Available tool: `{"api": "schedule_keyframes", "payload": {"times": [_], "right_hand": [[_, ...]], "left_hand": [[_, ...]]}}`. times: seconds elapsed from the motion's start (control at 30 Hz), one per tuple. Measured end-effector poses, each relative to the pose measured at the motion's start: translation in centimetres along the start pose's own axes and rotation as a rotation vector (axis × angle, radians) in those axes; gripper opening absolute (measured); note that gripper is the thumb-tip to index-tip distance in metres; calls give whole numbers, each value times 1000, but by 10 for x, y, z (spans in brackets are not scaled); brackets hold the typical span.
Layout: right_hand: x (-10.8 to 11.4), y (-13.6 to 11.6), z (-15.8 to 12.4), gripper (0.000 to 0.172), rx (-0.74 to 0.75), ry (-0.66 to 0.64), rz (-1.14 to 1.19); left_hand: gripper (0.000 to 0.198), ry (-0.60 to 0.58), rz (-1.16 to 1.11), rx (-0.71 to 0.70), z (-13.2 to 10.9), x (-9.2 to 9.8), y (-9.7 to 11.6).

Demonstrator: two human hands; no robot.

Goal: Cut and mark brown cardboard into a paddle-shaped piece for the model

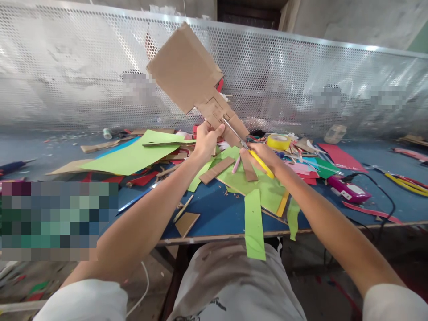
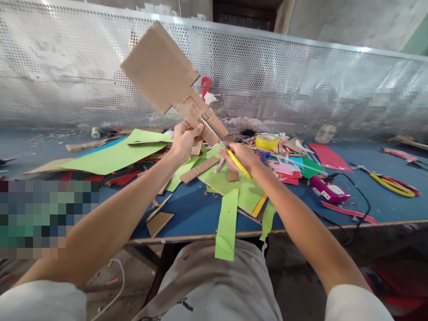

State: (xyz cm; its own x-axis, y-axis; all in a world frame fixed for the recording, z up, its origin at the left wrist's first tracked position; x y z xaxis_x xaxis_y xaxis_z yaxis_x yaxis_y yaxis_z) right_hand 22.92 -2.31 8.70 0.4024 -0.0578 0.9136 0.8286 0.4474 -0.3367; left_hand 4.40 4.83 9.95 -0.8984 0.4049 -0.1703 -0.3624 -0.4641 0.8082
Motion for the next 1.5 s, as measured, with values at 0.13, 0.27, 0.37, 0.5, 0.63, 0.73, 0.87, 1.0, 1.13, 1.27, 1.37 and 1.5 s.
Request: {"api": "schedule_keyframes", "payload": {"times": [0.13, 0.27, 0.37, 0.5, 0.63, 0.73, 0.87, 1.0, 1.13, 1.27, 1.37, 1.5], "right_hand": [[5, 2, 0, 61, 7, 28, 4], [10, 1, -1, 64, 22, 55, 15], [8, 0, 0, 65, 35, 43, 56], [3, 1, 2, 64, 53, 15, 79], [3, 3, 4, 62, 86, 19, 93], [1, 5, 6, 62, 85, 1, 91], [-4, 6, 8, 62, 90, -17, 56], [-7, 4, 6, 62, 88, -30, 53], [-7, -2, 3, 60, 72, -38, 49], [-5, -5, 0, 57, 47, -43, -3], [0, -5, -3, 52, 54, 8, 24], [1, -11, -8, 53, 150, 14, 118]], "left_hand": [[17, -10, -22, 13, 2, -1, -5], [17, -7, -29, 18, 4, 1, -6], [15, -6, -12, 16, 4, 2, -7], [16, -24, 13, 29, 3, 2, -8], [23, -9, 6, 10, 6, 8, -4], [27, 17, -2, -20, 8, 16, 0], [29, 8, 14, -16, 8, 19, -3], [32, 4, 34, -28, 5, 18, -5], [32, -3, 35, -40, 4, 16, -3], [27, -8, 19, -23, 4, 15, -4], [26, 10, 20, -22, 7, 19, -5], [29, 39, 42, -13, 11, 27, -7]]}}
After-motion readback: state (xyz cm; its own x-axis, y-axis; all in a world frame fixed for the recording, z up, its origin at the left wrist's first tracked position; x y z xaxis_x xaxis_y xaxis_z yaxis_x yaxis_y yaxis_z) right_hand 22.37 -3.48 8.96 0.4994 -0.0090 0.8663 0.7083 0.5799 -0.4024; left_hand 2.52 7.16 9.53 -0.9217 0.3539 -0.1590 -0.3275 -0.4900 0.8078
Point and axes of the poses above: each hand's wrist, its own z-axis towards the middle knuckle, its own x-axis out of the back of the hand, y = z × x, the point moved 9 cm from there along z, towards the middle knuckle, and after that the axes turned 15 degrees about -y, right-handed, at the moved point
